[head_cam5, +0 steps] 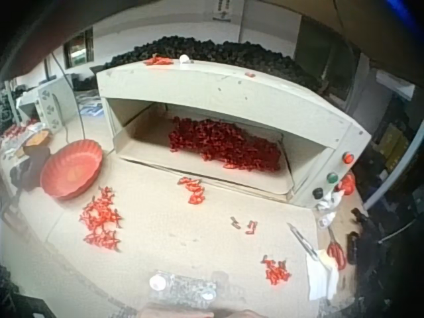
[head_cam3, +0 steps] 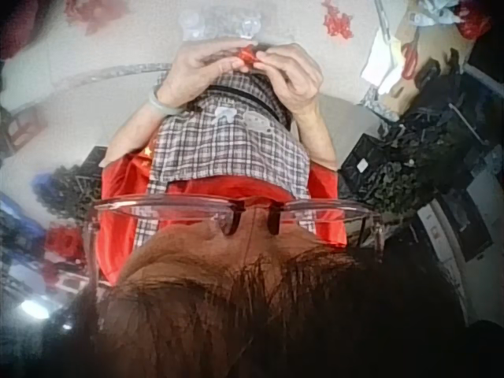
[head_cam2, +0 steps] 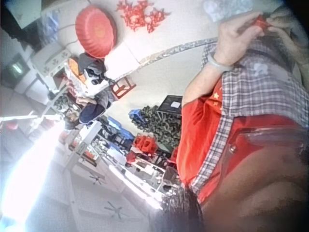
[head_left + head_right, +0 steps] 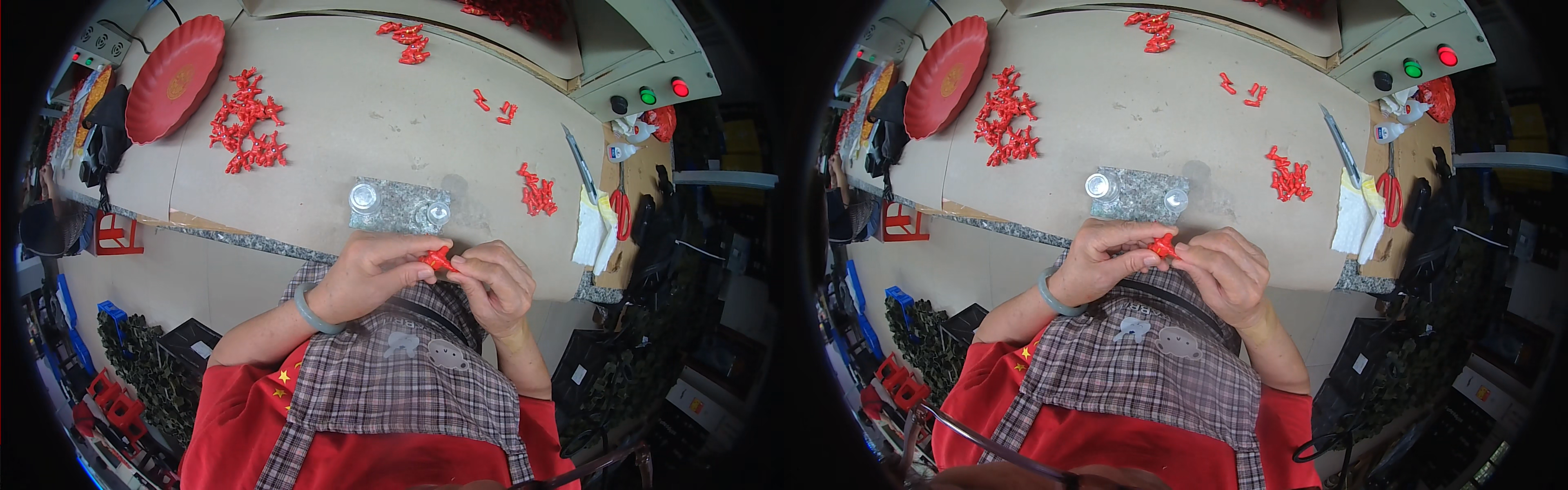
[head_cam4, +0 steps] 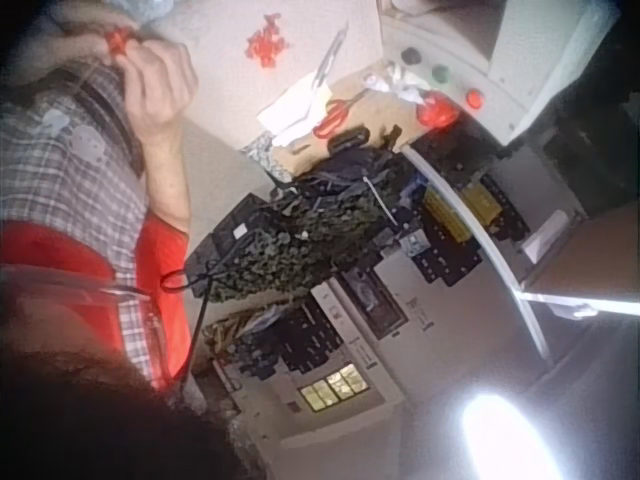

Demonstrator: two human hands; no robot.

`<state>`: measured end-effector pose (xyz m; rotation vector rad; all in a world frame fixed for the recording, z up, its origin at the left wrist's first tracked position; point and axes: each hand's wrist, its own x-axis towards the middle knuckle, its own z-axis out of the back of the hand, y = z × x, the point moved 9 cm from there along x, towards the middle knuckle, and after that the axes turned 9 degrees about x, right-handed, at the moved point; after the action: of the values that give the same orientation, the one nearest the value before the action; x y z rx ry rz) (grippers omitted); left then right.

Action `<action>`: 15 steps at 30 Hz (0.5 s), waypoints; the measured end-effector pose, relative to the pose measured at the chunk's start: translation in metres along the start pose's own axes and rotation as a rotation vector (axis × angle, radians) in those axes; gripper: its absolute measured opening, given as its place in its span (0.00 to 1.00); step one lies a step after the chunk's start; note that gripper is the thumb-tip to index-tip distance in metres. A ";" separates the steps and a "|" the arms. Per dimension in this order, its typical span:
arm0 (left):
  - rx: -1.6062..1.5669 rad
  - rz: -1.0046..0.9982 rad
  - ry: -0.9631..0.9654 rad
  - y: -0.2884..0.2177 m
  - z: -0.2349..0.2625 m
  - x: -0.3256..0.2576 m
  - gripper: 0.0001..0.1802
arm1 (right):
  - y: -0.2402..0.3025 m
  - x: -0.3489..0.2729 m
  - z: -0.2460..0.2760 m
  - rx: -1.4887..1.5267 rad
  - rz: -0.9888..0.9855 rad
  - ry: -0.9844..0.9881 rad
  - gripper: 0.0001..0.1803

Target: The person assembles small red plastic components by hand at a workbench, using small pins to join the parts.

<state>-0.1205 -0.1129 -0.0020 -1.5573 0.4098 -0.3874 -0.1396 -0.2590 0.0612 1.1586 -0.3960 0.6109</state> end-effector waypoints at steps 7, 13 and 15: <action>0.003 -0.007 0.011 -0.004 0.000 0.001 0.20 | 0.003 -0.001 -0.001 -0.006 0.027 0.014 0.14; 0.068 -0.022 0.005 -0.007 0.001 0.002 0.20 | 0.002 0.000 -0.001 -0.005 0.020 0.018 0.14; 0.061 -0.013 -0.003 -0.006 0.001 0.002 0.20 | 0.002 -0.001 -0.001 -0.003 0.018 0.018 0.14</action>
<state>-0.1182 -0.1124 0.0036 -1.5018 0.3825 -0.4043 -0.1410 -0.2580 0.0617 1.1470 -0.3924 0.6359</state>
